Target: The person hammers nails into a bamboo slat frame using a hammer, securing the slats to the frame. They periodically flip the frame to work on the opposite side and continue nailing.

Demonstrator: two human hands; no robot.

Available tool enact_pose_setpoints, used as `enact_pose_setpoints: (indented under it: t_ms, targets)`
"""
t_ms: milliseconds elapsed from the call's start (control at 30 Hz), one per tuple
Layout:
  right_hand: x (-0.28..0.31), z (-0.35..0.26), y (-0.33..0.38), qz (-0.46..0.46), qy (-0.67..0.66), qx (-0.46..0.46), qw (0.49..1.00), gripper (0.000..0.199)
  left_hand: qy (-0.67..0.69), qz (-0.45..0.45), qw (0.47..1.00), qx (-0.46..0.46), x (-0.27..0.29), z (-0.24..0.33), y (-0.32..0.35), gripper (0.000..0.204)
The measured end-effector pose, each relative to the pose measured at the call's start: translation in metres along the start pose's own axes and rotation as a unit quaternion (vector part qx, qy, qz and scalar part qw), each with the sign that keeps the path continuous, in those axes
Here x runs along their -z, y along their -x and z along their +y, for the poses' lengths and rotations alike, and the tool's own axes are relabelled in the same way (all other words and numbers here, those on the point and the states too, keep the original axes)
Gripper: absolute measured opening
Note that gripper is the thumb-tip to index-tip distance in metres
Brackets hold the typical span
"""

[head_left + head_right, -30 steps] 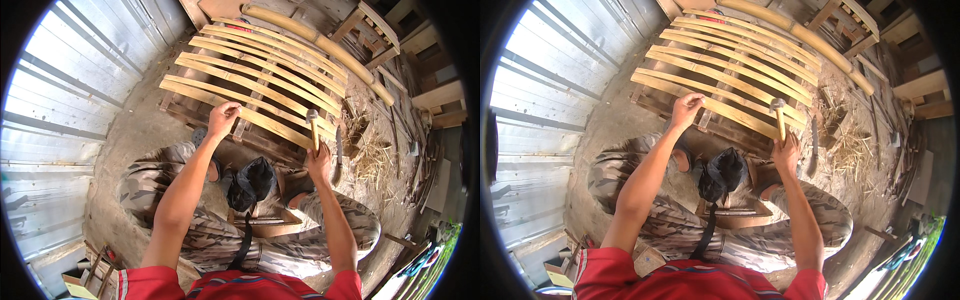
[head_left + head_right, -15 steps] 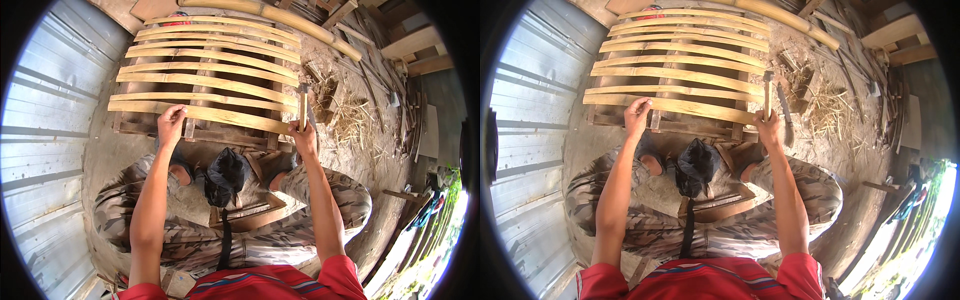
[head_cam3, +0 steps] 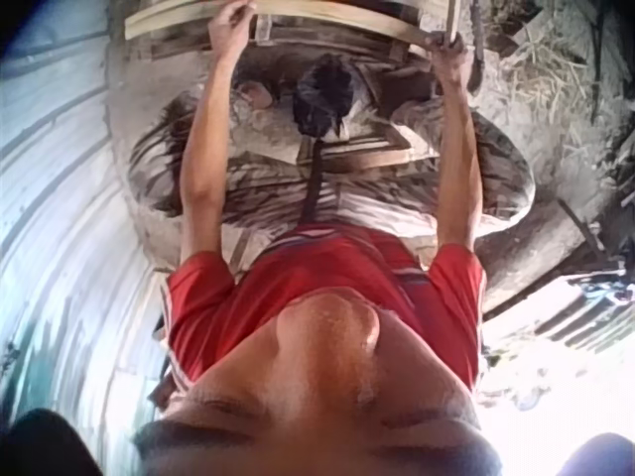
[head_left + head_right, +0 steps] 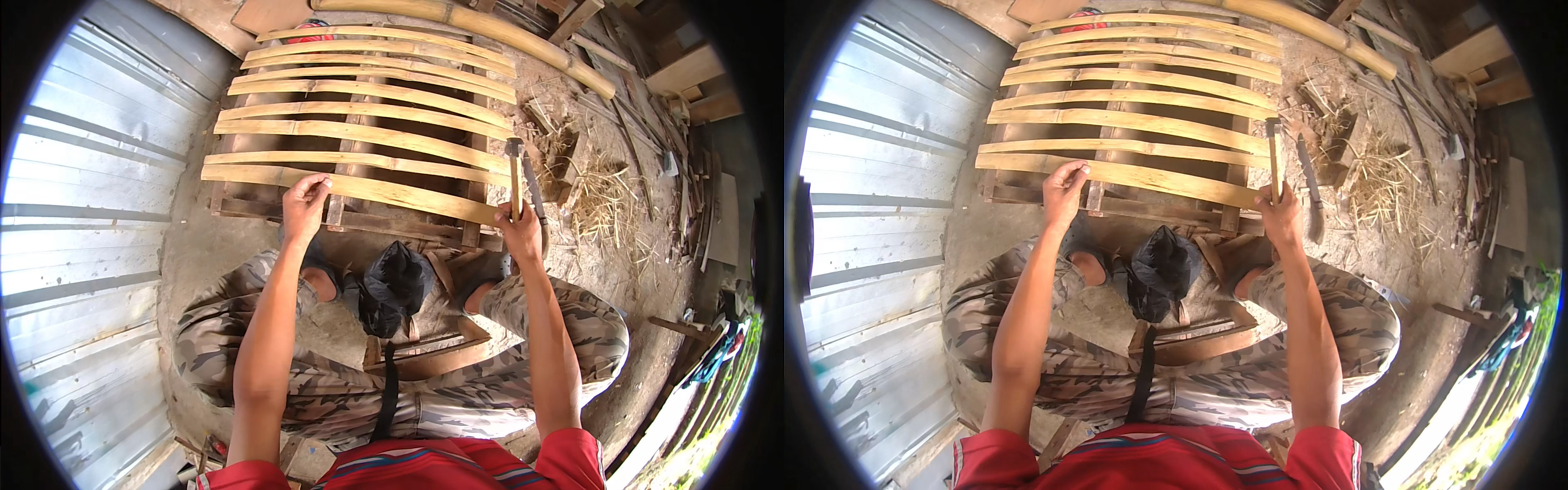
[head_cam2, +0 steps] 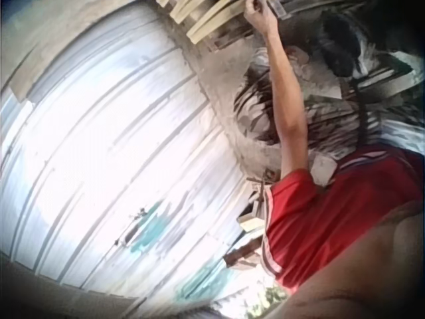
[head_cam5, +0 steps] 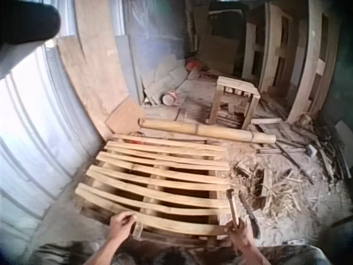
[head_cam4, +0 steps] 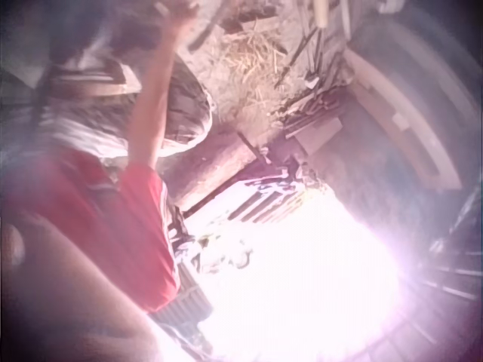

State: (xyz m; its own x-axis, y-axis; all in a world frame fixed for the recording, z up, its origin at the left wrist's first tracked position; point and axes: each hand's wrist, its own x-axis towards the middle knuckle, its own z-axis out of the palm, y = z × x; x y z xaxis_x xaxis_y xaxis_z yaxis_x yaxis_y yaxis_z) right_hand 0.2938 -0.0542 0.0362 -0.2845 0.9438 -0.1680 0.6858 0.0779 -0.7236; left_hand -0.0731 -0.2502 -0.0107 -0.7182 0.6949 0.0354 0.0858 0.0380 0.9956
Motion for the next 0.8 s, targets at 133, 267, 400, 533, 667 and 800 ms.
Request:
enact_pose_setpoints:
  t_ms: [133,267,400,533,667,800]
  targets:
    - [0.002,-0.001,-0.001,0.0,-0.002,-0.011,1.0,0.026,-0.049,-0.012,0.999,0.002,-0.006,0.011,-0.001,0.018]
    - [0.004,-0.01,-0.001,-0.006,0.015,-0.038,0.999,0.025,-0.16,-0.019,0.987,-0.001,-0.006,0.016,0.0,0.019]
    - [0.001,-0.001,-0.004,-0.004,0.026,-0.028,0.999,0.027,-0.139,-0.017,0.989,-0.05,-0.005,0.008,-0.002,0.019]
    - [0.003,-0.009,-0.002,0.001,0.071,-0.03,0.997,0.027,-0.189,-0.015,0.978,-0.087,-0.006,0.013,0.0,0.02]
    - [0.001,-0.014,-0.002,0.004,0.11,-0.015,0.994,0.026,-0.231,-0.006,0.967,-0.103,-0.01,0.023,0.005,0.019]
    - [0.001,-0.017,0.0,0.004,0.126,0.002,0.992,0.025,-0.236,-0.004,0.965,-0.114,-0.011,0.02,0.007,0.017]
